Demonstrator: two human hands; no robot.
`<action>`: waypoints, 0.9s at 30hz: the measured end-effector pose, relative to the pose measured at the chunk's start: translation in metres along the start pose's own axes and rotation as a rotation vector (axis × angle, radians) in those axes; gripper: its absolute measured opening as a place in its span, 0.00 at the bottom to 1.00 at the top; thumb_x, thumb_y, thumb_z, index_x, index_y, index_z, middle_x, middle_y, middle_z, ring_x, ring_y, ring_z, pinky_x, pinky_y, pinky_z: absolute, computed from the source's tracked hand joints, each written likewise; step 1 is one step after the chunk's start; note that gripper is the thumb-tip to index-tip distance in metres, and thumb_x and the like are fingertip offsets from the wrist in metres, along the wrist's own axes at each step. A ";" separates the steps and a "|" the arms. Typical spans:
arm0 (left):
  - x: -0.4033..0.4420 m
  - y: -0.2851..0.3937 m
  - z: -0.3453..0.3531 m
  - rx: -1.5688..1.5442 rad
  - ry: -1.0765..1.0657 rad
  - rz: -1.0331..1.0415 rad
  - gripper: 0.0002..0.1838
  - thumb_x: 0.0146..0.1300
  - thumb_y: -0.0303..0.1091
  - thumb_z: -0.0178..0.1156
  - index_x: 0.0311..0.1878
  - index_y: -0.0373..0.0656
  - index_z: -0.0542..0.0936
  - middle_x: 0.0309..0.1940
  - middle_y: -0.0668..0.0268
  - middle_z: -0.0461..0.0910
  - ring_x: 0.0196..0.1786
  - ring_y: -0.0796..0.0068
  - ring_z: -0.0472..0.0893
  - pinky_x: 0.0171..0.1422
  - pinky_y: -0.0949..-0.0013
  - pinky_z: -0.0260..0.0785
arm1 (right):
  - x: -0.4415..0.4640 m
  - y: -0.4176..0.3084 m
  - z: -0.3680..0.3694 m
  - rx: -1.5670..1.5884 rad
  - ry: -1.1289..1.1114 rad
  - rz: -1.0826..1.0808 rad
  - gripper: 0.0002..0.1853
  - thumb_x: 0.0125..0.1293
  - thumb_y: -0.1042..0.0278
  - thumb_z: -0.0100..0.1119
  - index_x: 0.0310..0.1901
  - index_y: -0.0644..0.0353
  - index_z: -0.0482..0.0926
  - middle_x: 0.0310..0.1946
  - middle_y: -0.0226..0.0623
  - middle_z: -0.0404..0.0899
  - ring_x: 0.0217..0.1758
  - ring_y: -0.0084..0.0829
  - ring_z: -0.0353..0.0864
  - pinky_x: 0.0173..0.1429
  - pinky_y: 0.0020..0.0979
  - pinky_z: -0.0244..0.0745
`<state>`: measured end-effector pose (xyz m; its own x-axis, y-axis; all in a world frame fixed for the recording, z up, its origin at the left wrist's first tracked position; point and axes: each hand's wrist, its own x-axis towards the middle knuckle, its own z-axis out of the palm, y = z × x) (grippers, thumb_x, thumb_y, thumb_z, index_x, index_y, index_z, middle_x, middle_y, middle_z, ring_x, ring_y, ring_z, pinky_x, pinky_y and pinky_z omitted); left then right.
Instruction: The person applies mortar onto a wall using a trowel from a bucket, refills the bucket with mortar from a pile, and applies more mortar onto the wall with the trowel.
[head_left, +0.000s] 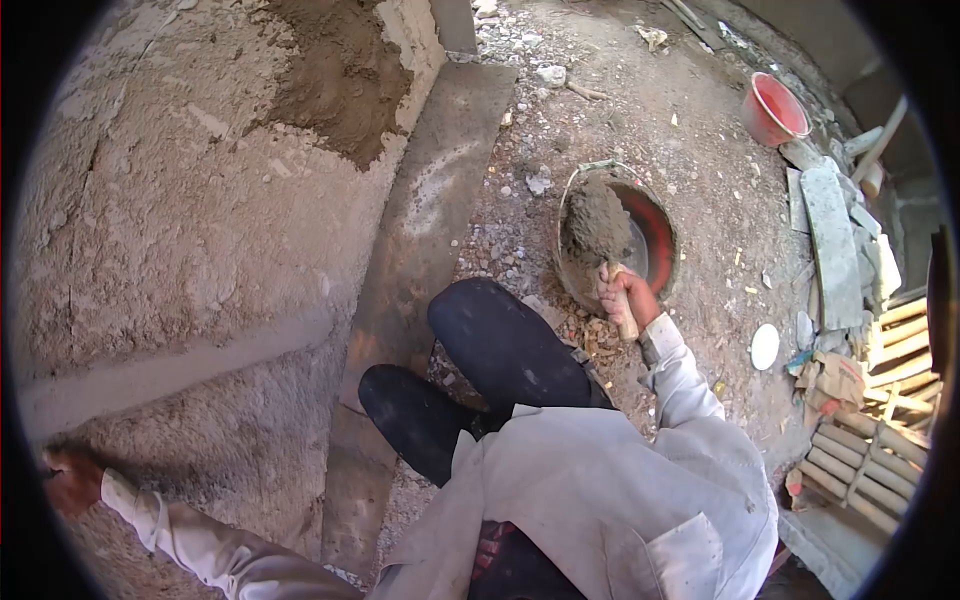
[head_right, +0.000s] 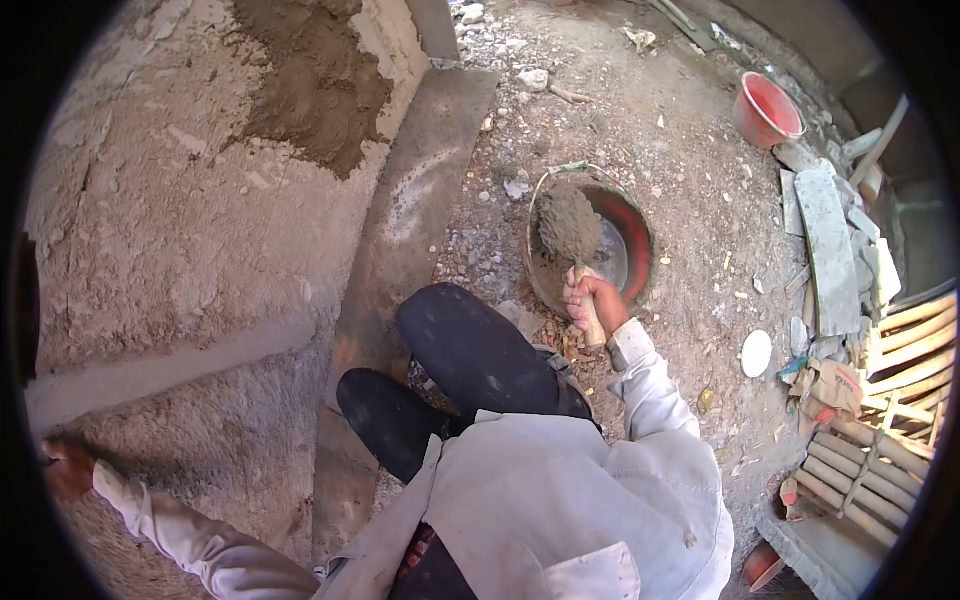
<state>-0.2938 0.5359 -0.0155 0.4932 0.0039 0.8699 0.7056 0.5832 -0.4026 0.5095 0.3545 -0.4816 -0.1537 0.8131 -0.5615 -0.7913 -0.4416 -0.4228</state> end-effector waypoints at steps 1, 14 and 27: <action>0.000 0.003 -0.001 -0.004 -0.024 -0.011 0.37 0.63 0.63 0.54 0.58 0.36 0.77 0.46 0.43 0.81 0.44 0.37 0.80 0.44 0.38 0.70 | -0.004 -0.002 0.014 -0.007 -0.010 -0.039 0.11 0.55 0.74 0.46 0.41 0.53 0.66 0.24 0.28 0.63 0.17 0.22 0.62 0.15 0.28 0.62; 0.041 0.073 -0.063 -0.270 0.088 -0.138 0.30 0.73 0.56 0.48 0.70 0.49 0.72 0.68 0.60 0.72 0.71 0.54 0.68 0.76 0.47 0.55 | 0.016 -0.026 0.299 -0.068 -0.199 -0.923 0.19 0.62 0.79 0.53 0.52 0.58 0.60 0.38 0.37 0.67 0.34 0.29 0.74 0.33 0.34 0.79; 0.040 0.079 -0.068 -0.273 0.062 -0.173 0.28 0.70 0.53 0.53 0.68 0.52 0.73 0.67 0.62 0.73 0.70 0.53 0.68 0.74 0.47 0.56 | 0.154 0.097 0.533 -0.768 -0.039 -1.071 0.26 0.57 0.77 0.56 0.55 0.71 0.57 0.42 0.71 0.74 0.50 0.70 0.75 0.56 0.56 0.69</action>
<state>-0.1841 0.5269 -0.0315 0.3778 -0.1308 0.9166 0.8880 0.3316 -0.3187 0.0932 0.6388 -0.2299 0.3076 0.8973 0.3165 0.0018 0.3321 -0.9432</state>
